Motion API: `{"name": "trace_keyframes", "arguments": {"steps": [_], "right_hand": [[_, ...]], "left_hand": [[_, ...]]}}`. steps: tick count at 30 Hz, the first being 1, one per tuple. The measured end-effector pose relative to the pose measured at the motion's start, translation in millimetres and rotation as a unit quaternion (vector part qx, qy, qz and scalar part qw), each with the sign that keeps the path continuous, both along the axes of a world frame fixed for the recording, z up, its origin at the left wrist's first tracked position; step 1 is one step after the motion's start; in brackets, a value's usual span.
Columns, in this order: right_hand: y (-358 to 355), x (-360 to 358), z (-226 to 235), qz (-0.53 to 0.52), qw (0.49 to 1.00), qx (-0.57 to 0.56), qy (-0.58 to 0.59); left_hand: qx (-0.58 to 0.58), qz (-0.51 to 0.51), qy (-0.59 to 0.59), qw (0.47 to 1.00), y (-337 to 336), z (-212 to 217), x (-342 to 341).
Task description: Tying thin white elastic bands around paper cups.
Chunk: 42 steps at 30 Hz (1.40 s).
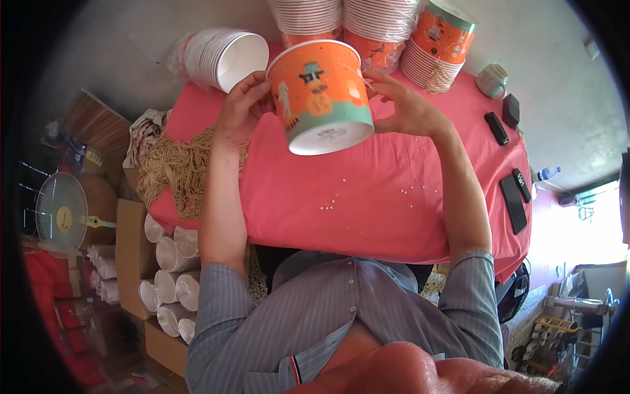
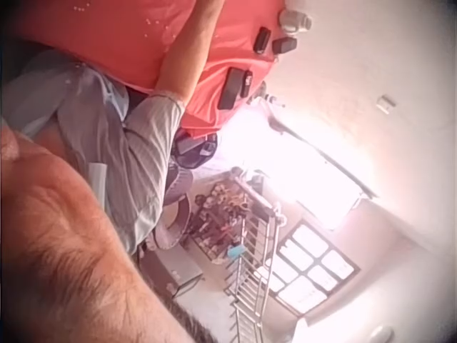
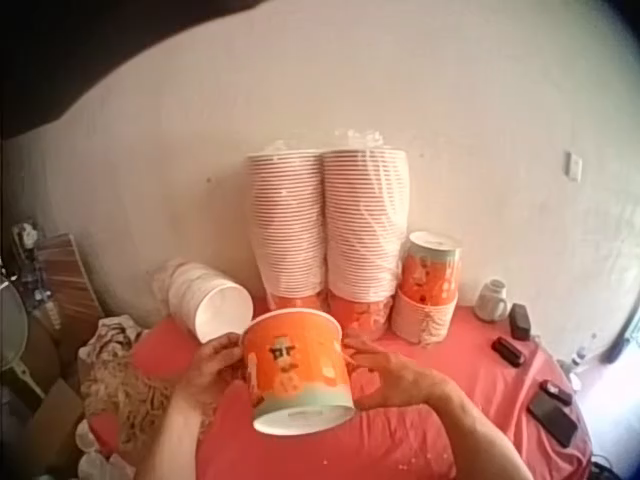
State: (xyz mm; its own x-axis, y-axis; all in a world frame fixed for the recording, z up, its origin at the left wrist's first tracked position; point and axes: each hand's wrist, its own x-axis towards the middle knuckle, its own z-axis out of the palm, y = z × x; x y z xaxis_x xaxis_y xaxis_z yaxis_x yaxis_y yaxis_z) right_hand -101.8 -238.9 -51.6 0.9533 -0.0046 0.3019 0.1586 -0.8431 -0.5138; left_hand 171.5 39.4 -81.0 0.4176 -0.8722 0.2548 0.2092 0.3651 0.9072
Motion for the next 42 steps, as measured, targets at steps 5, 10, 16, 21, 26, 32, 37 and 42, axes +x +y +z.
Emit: {"name": "trace_keyframes", "arguments": {"steps": [5, 10, 16, 21, 26, 32, 37, 42], "right_hand": [[-6.2, -2.9, 7.4, 0.045, 0.966, 0.249, 0.063], [9.9, 2.0, 10.8, -0.004, 0.977, 0.214, 0.008], [12.6, 4.0, 11.6, -0.024, 0.983, 0.182, 0.012], [21.1, -1.3, 20.3, -0.025, 0.991, 0.132, -0.025], [10.6, -13.1, 34.1, -0.037, 0.950, 0.310, 0.003], [-52.7, -71.7, 75.9, -0.185, 0.820, 0.422, -0.338], [-164.1, -104.6, 137.2, -0.078, 0.758, 0.602, -0.238], [-224.3, -50.9, 133.5, -0.368, 0.747, 0.487, -0.261]], "left_hand": [[-0.002, -0.009, 0.069, 0.998, -6.7, -2.6, 1.7], [0.029, 0.011, 0.069, 0.997, -4.1, -11.0, 9.6], [0.121, 0.023, 0.028, 0.992, -13.2, -18.7, 5.4], [0.122, 0.035, 0.022, 0.992, -20.9, -23.4, 3.5], [0.161, 0.192, -0.090, 0.964, -35.3, -39.1, -2.1], [0.165, 0.279, -0.420, 0.847, -44.3, -47.3, -9.9], [0.150, 0.252, -0.452, 0.843, -44.2, -48.1, -11.7], [0.174, 0.236, -0.468, 0.834, -41.4, -49.2, -10.5]]}}
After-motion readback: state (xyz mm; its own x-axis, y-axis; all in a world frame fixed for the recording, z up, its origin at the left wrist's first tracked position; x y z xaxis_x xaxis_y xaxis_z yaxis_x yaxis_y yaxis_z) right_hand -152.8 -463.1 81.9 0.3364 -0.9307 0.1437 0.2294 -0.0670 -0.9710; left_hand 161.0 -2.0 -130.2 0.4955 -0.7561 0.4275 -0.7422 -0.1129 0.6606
